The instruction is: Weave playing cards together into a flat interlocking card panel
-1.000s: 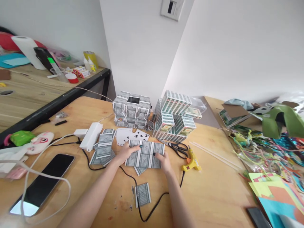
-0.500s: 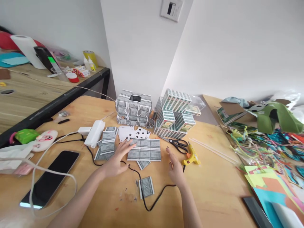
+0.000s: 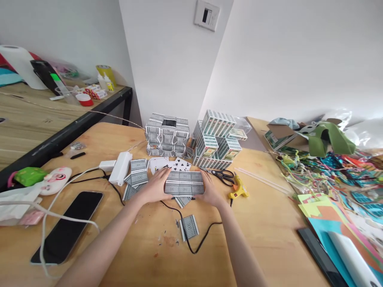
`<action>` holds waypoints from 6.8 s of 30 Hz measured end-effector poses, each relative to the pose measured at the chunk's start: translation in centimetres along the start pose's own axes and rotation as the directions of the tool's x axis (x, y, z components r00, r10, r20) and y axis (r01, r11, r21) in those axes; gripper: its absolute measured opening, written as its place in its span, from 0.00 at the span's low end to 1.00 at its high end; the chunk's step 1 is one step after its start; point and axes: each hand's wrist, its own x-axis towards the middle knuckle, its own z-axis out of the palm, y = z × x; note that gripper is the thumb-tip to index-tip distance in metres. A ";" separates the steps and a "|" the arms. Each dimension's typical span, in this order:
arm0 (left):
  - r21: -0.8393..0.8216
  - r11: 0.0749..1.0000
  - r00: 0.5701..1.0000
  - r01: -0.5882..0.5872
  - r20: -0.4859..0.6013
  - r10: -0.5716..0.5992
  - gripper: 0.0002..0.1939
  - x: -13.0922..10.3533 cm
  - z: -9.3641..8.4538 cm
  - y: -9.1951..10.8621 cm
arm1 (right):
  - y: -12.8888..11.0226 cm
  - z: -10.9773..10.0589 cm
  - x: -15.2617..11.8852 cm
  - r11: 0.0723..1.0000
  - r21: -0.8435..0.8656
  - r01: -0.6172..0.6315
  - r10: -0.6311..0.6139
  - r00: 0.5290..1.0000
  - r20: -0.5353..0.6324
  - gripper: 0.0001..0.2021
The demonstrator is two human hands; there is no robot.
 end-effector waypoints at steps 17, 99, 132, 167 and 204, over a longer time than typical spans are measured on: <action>0.062 0.992 0.994 -0.109 0.014 0.108 0.25 -0.9 0.1 0.1 | 1.2 -0.9 -0.5 0.983 -0.012 0.184 -0.183 0.982 0.045 0.30; 0.170 0.952 0.964 -0.253 0.124 0.235 0.38 4.3 3.8 4.9 | 3.0 -1.2 -0.6 0.966 -0.011 0.257 -0.255 0.963 0.085 0.26; 0.172 0.984 0.994 0.047 0.087 -0.063 0.53 -0.8 -0.8 0.3 | -0.8 0.6 1.4 0.976 -0.032 0.216 -0.209 0.965 0.157 0.48; 0.066 0.998 0.997 0.002 0.082 -0.008 0.39 -0.5 -0.6 0.0 | -1.0 -0.3 1.6 0.981 -0.024 0.192 -0.186 0.968 0.167 0.43; -0.916 0.394 0.855 0.072 -0.147 -0.498 0.25 4.0 2.9 5.0 | -0.4 2.1 1.2 0.482 0.860 -0.168 0.451 0.889 -0.079 0.25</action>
